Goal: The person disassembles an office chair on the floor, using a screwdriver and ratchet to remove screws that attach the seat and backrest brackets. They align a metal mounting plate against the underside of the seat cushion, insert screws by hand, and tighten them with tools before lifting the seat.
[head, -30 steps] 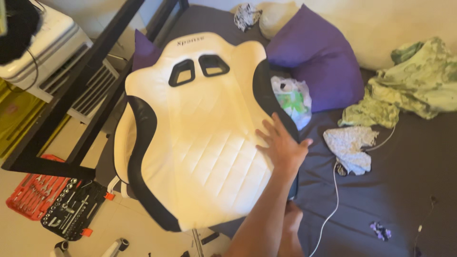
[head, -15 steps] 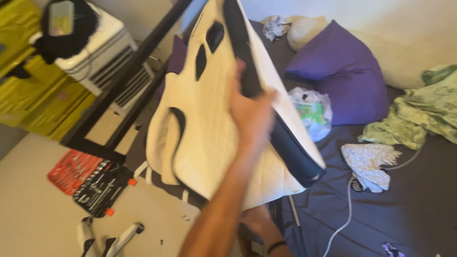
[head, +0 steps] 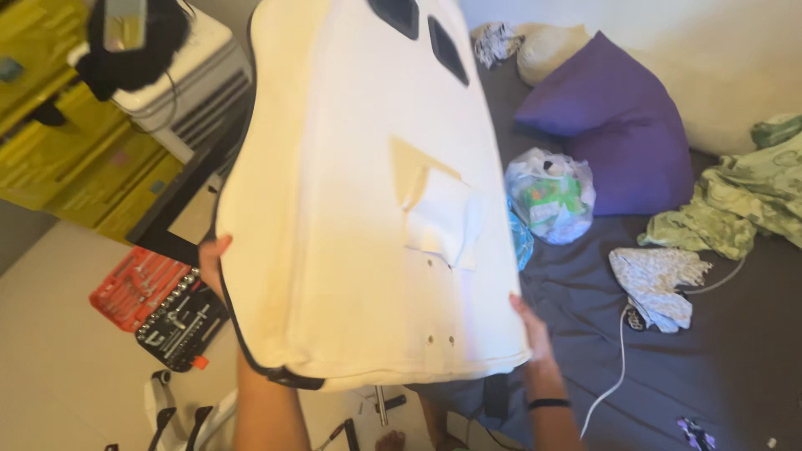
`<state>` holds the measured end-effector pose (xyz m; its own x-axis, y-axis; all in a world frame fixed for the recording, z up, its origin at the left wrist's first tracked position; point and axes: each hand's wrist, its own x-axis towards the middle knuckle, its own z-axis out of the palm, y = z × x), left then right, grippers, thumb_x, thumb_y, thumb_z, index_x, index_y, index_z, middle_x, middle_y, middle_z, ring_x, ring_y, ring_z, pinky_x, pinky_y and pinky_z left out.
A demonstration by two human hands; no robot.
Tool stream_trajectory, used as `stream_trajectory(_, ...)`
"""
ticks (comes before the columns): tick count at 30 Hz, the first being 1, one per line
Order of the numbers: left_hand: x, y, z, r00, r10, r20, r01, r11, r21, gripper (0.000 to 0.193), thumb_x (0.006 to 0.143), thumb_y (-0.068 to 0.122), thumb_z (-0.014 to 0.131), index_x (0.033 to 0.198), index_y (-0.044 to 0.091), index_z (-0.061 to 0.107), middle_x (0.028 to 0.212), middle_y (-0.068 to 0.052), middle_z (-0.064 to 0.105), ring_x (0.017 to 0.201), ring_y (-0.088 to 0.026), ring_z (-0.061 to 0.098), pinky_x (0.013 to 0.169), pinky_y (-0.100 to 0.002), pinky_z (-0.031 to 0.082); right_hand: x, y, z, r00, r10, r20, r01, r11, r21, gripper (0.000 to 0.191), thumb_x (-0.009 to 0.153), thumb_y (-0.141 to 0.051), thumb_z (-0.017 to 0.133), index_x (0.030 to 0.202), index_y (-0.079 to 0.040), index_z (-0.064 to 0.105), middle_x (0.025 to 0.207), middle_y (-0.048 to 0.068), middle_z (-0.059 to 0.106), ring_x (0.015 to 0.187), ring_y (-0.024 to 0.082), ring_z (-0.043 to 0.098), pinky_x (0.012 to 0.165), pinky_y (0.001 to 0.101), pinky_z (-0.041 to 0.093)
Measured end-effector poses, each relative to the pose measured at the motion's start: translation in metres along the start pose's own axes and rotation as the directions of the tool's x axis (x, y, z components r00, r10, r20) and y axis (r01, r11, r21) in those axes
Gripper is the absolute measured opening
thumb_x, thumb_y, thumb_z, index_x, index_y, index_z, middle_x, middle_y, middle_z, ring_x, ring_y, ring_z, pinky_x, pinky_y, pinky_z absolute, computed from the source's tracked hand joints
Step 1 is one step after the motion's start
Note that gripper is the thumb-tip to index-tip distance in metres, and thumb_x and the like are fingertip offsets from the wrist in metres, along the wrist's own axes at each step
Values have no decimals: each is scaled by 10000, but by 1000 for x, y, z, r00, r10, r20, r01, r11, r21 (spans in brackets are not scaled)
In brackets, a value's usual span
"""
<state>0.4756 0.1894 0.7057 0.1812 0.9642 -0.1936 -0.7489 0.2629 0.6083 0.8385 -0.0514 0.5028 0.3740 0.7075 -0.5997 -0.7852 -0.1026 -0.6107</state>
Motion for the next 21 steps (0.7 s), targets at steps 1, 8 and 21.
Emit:
stream_trajectory(1,-5,-18,-18,999,-14,-34,13,1000,-23,513,864,251,619,1282,-45,592,1178,-190,683,1045,-320,680,928,-418,590,-1,-12,-10,998,17,-65,-20,999,-42,561,928,-381,600,1319,22,597,1122,157,746,939,253,733,825,369,592)
stream_trajectory(8,-5,-97,-89,988,-83,-127,65,988,-141,469,912,298,584,1285,14,600,1185,-157,694,1057,-285,678,922,-399,578,10,-45,-33,961,-265,-78,213,891,-402,420,893,-311,741,1139,5,613,918,81,694,738,149,669,653,305,560)
stream_trajectory(21,38,-106,-172,891,-345,-294,404,898,171,401,999,385,519,1288,124,615,1198,-96,712,1079,-220,675,910,-364,555,11,-54,-2,963,-211,-165,112,876,-469,488,875,-333,760,1100,65,587,930,133,701,746,195,684,676,330,577)
